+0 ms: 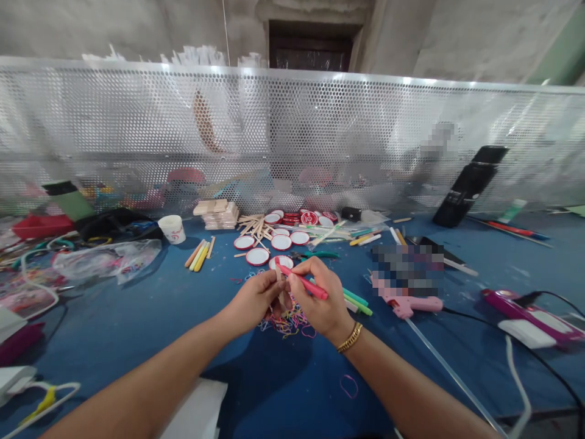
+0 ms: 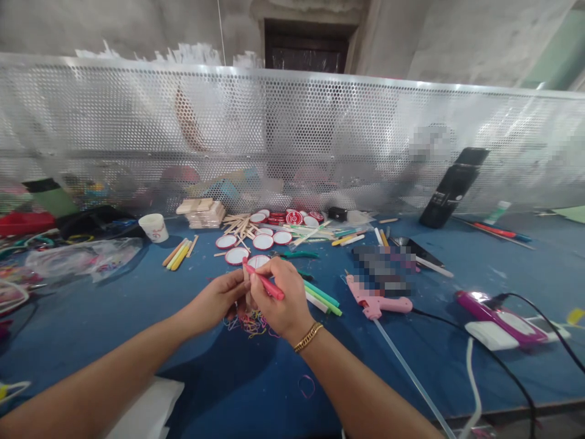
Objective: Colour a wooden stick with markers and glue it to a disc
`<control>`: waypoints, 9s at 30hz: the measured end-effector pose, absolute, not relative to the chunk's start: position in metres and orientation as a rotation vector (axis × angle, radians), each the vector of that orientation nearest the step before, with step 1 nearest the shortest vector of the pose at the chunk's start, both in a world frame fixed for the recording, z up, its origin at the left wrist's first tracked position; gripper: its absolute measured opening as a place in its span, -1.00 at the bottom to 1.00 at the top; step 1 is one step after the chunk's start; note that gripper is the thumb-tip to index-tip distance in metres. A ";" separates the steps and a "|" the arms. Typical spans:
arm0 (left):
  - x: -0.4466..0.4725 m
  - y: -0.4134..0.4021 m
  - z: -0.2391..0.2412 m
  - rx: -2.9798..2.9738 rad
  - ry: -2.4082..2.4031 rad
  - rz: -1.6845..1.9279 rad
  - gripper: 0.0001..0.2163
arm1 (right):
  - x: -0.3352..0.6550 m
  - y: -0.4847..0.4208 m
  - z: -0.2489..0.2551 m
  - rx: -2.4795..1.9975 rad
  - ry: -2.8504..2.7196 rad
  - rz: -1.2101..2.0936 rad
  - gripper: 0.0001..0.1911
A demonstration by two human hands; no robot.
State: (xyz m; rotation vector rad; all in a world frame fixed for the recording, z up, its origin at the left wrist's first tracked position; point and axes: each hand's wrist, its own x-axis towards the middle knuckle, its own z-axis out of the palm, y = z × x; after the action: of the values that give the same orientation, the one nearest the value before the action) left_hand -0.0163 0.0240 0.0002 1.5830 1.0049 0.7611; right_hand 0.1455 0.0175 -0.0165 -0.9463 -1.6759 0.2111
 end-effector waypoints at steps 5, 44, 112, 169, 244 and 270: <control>-0.016 0.025 -0.001 1.572 1.000 0.771 -0.73 | 0.146 0.017 -0.016 -0.941 -1.648 0.199 -0.95; -0.017 0.027 -0.004 1.576 1.003 0.800 -0.72 | 0.147 0.016 -0.015 -0.925 -1.668 0.165 -0.95; -0.014 0.024 0.000 1.529 0.992 0.806 -0.78 | 0.147 0.017 -0.012 -0.948 -1.669 0.165 -0.93; -0.017 0.027 0.003 1.515 1.055 0.883 -0.75 | 0.192 0.029 0.004 -1.240 -1.857 0.416 -0.88; -0.019 0.029 0.009 1.525 1.108 1.011 -0.76 | 0.216 0.054 0.008 -2.349 -2.282 0.167 -0.64; -0.018 0.030 0.007 1.553 1.090 1.015 -0.74 | 0.241 -0.010 -0.007 -2.241 -2.268 0.038 -0.67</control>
State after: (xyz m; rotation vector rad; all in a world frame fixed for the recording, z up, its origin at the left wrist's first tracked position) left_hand -0.0182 0.0296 0.0067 1.5531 1.0901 1.0148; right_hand 0.2413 -0.0102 -0.0067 -2.2414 -2.2684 0.0376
